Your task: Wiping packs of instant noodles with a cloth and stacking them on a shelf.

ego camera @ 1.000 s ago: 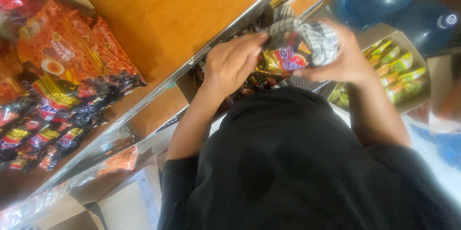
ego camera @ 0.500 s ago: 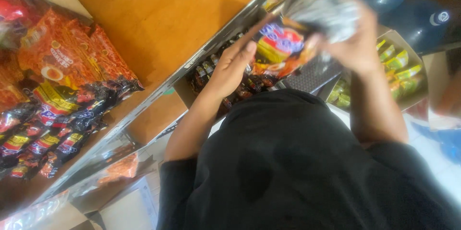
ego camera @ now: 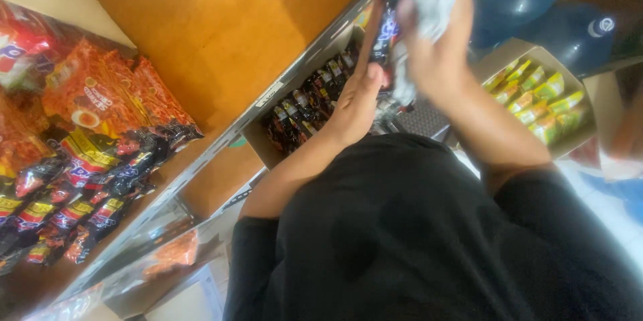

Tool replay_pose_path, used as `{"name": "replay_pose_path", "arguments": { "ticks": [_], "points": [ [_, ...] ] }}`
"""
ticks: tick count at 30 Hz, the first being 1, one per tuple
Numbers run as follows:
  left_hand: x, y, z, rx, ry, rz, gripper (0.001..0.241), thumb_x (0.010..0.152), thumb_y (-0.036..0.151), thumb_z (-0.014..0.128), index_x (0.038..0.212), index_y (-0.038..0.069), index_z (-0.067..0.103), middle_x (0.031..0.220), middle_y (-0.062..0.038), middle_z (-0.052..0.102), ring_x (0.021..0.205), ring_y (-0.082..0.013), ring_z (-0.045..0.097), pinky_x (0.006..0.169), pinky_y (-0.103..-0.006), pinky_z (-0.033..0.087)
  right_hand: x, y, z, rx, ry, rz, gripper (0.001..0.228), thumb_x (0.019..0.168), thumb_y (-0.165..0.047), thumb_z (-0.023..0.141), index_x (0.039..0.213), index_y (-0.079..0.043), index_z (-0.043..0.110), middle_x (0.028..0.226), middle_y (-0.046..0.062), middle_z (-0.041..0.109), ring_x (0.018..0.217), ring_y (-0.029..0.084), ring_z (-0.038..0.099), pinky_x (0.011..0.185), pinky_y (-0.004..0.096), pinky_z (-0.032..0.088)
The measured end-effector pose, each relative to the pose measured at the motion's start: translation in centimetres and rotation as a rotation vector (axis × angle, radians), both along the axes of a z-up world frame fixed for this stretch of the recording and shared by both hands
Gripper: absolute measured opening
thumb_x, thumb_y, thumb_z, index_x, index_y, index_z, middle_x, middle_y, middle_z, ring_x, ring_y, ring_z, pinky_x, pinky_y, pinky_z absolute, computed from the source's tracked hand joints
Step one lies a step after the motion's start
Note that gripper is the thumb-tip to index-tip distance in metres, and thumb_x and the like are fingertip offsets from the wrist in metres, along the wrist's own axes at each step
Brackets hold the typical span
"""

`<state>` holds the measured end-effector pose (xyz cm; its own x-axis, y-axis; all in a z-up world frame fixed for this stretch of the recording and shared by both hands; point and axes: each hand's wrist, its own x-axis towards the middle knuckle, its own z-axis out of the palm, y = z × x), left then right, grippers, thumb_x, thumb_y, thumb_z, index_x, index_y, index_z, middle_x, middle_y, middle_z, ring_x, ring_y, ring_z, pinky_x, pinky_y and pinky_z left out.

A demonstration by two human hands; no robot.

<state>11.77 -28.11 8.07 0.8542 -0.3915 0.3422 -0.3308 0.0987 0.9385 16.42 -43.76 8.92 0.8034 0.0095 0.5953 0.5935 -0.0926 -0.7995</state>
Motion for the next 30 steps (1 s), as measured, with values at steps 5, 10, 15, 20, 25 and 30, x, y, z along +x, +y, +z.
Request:
{"name": "replay_pose_path", "arguments": {
  "ticks": [5,10,15,20,25,30],
  "points": [
    [-0.5,2.7,-4.9,-0.559,0.305,-0.038,0.051,0.123,0.037,0.043,0.158,0.002,0.027,0.158,-0.017,0.035,0.144,-0.0286,0.038,0.124,-0.0467,0.031,-1.1,4.2,0.3,-0.195,-0.403,-0.252,0.051,0.105,-0.025,0.066,0.148,-0.010,0.043,0.142,0.018,0.045,0.137,0.036,0.045,0.117,0.050,0.037],
    [-0.9,5.1,0.9,-0.847,0.430,-0.128,0.055,0.118,0.043,0.040,0.157,0.005,0.040,0.157,-0.013,0.048,0.142,-0.0280,0.046,0.125,-0.0493,0.037,1.0,-1.2,-3.8,0.051,-0.034,0.004,0.050,0.119,-0.032,0.050,0.158,-0.006,0.033,0.160,0.019,0.044,0.149,0.032,0.045,0.128,0.048,0.038],
    [-0.1,6.2,1.3,-0.964,0.613,-0.366,0.062,0.119,0.053,0.038,0.154,0.001,0.044,0.150,-0.018,0.055,0.140,-0.0307,0.053,0.120,-0.0504,0.043,2.0,-5.2,-8.6,1.124,0.719,0.590,0.078,0.097,-0.056,0.063,0.149,-0.001,0.042,0.143,0.021,0.057,0.134,0.034,0.059,0.116,0.050,0.052],
    [1.8,6.0,2.5,-0.888,0.545,-0.169,0.063,0.118,0.051,0.038,0.156,0.001,0.036,0.152,-0.021,0.049,0.142,-0.0328,0.051,0.119,-0.0546,0.045,-2.3,0.1,2.7,0.494,0.281,0.621,0.086,0.092,-0.051,0.076,0.150,0.001,0.040,0.143,0.015,0.054,0.132,0.025,0.057,0.116,0.043,0.050],
    [1.6,6.4,5.2,-0.495,0.110,0.310,0.071,0.113,0.051,0.043,0.166,0.012,0.014,0.166,-0.018,0.026,0.152,-0.0308,0.029,0.126,-0.0533,0.031,-3.6,3.5,6.8,0.434,0.290,0.358,0.079,0.088,-0.032,0.078,0.147,0.009,0.046,0.134,0.018,0.062,0.120,0.029,0.066,0.108,0.039,0.058],
    [-2.4,8.5,6.0,-0.202,-0.143,0.395,0.089,0.107,0.069,0.045,0.166,0.025,-0.004,0.174,-0.006,-0.009,0.161,-0.0192,-0.005,0.137,-0.0447,0.003,-2.7,9.1,8.5,-0.298,-0.673,-0.069,0.058,0.097,-0.014,0.078,0.143,0.004,0.048,0.125,0.025,0.065,0.110,0.040,0.074,0.090,0.045,0.064]
  ]
}}
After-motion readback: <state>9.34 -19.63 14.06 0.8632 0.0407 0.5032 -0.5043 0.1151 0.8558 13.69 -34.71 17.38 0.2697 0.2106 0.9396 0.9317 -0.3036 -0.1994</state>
